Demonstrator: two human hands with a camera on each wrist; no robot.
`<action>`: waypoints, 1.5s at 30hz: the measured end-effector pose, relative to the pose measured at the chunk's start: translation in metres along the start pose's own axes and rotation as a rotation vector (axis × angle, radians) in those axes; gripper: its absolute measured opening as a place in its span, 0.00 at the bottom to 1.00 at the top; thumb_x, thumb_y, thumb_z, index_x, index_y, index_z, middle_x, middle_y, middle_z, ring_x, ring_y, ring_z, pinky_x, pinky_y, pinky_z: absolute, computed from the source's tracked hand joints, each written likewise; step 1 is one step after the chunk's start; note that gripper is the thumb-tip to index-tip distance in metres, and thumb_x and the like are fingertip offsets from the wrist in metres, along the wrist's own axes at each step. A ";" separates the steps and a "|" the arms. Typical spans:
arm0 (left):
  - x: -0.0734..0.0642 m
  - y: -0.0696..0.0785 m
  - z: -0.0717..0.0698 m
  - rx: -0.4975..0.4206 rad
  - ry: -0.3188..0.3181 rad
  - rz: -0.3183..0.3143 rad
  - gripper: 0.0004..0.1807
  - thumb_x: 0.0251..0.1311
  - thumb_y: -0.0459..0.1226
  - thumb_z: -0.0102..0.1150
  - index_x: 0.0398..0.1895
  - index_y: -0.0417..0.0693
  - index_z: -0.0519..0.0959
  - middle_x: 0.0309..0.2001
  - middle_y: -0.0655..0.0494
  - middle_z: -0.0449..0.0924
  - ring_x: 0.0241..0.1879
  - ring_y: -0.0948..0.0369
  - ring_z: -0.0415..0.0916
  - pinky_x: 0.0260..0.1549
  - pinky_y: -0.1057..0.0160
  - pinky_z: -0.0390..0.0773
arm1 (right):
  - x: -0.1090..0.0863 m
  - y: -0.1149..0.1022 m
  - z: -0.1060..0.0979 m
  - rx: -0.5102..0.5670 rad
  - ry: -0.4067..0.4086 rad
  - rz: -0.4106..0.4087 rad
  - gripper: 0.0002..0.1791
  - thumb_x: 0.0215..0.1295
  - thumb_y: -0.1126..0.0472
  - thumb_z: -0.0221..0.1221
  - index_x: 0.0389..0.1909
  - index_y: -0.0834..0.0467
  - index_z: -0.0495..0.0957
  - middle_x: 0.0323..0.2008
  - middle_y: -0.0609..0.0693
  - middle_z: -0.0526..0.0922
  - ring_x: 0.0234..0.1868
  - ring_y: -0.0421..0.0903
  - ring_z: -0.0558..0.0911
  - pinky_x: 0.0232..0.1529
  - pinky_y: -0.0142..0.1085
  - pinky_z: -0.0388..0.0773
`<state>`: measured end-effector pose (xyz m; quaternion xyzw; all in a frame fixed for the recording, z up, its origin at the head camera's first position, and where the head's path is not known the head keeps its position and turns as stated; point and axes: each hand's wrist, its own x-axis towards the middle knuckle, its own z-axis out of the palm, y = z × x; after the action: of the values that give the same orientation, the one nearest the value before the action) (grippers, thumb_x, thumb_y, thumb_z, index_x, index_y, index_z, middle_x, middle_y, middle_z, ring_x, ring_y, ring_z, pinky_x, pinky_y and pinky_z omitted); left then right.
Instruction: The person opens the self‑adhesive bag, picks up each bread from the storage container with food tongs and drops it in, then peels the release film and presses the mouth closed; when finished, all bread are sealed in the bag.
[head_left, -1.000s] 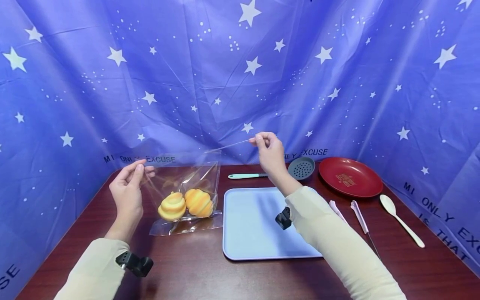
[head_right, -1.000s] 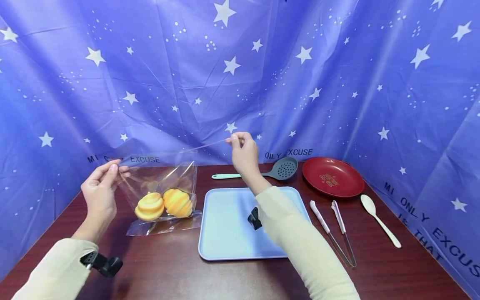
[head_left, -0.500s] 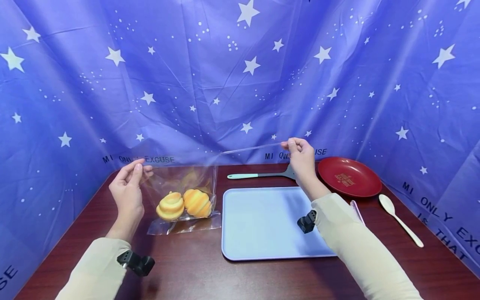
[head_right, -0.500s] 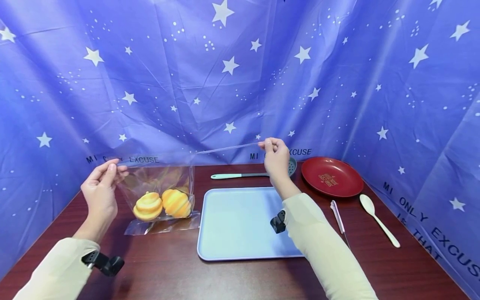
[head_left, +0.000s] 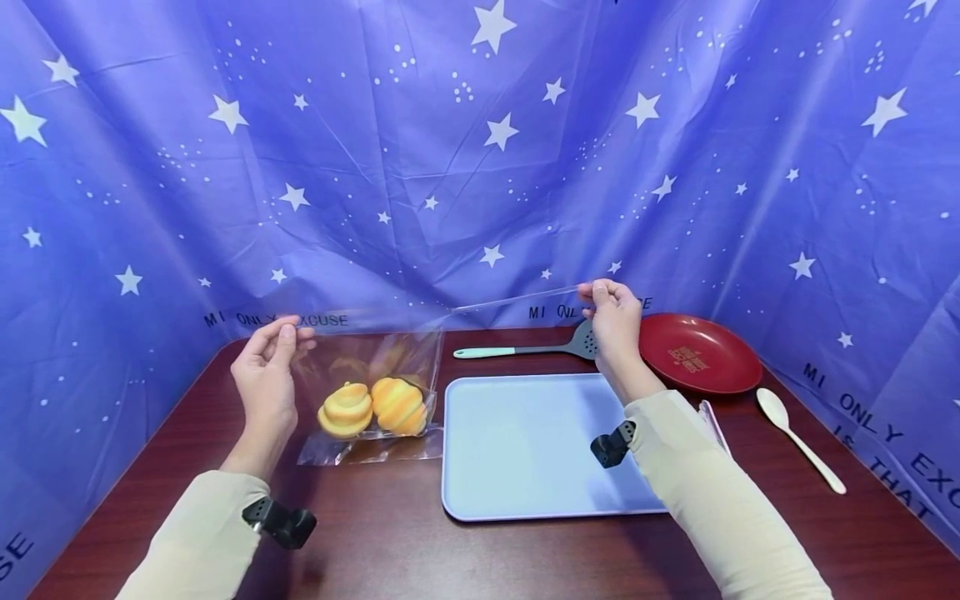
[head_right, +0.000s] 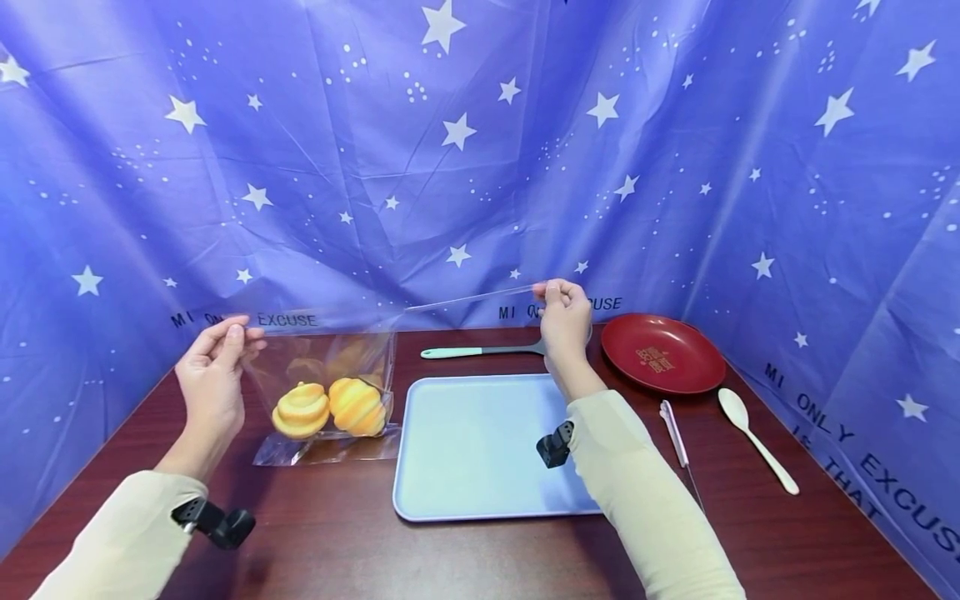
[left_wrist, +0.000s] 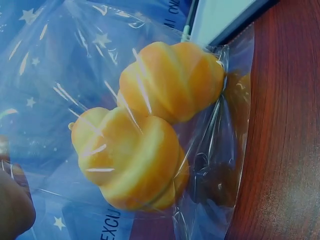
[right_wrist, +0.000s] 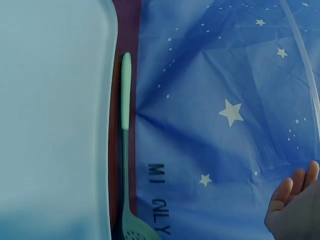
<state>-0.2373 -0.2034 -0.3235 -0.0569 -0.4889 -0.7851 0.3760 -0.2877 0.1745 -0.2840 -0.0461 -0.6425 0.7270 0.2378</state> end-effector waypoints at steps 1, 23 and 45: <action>0.000 0.000 0.001 0.001 -0.001 0.001 0.08 0.70 0.25 0.56 0.39 0.34 0.85 0.27 0.52 0.87 0.26 0.62 0.85 0.34 0.70 0.83 | 0.000 0.000 0.001 0.012 0.012 0.012 0.08 0.81 0.64 0.47 0.46 0.63 0.74 0.28 0.35 0.82 0.46 0.44 0.81 0.43 0.27 0.76; 0.004 0.000 -0.004 0.015 0.050 -0.017 0.08 0.71 0.27 0.56 0.40 0.36 0.85 0.28 0.53 0.87 0.27 0.63 0.85 0.35 0.70 0.84 | -0.014 0.011 -0.005 -0.134 -0.279 -0.049 0.11 0.78 0.64 0.53 0.46 0.70 0.77 0.27 0.36 0.83 0.36 0.34 0.82 0.39 0.30 0.79; 0.005 -0.002 -0.003 -0.028 0.034 -0.029 0.09 0.71 0.25 0.54 0.39 0.36 0.86 0.27 0.52 0.86 0.26 0.62 0.84 0.32 0.70 0.83 | -0.089 -0.041 0.031 -0.335 -1.444 -0.012 0.10 0.72 0.64 0.48 0.36 0.63 0.76 0.30 0.51 0.86 0.38 0.48 0.84 0.38 0.37 0.78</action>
<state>-0.2415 -0.2079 -0.3245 -0.0416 -0.4720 -0.7982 0.3720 -0.2089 0.1126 -0.2612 0.4114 -0.7415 0.4674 -0.2499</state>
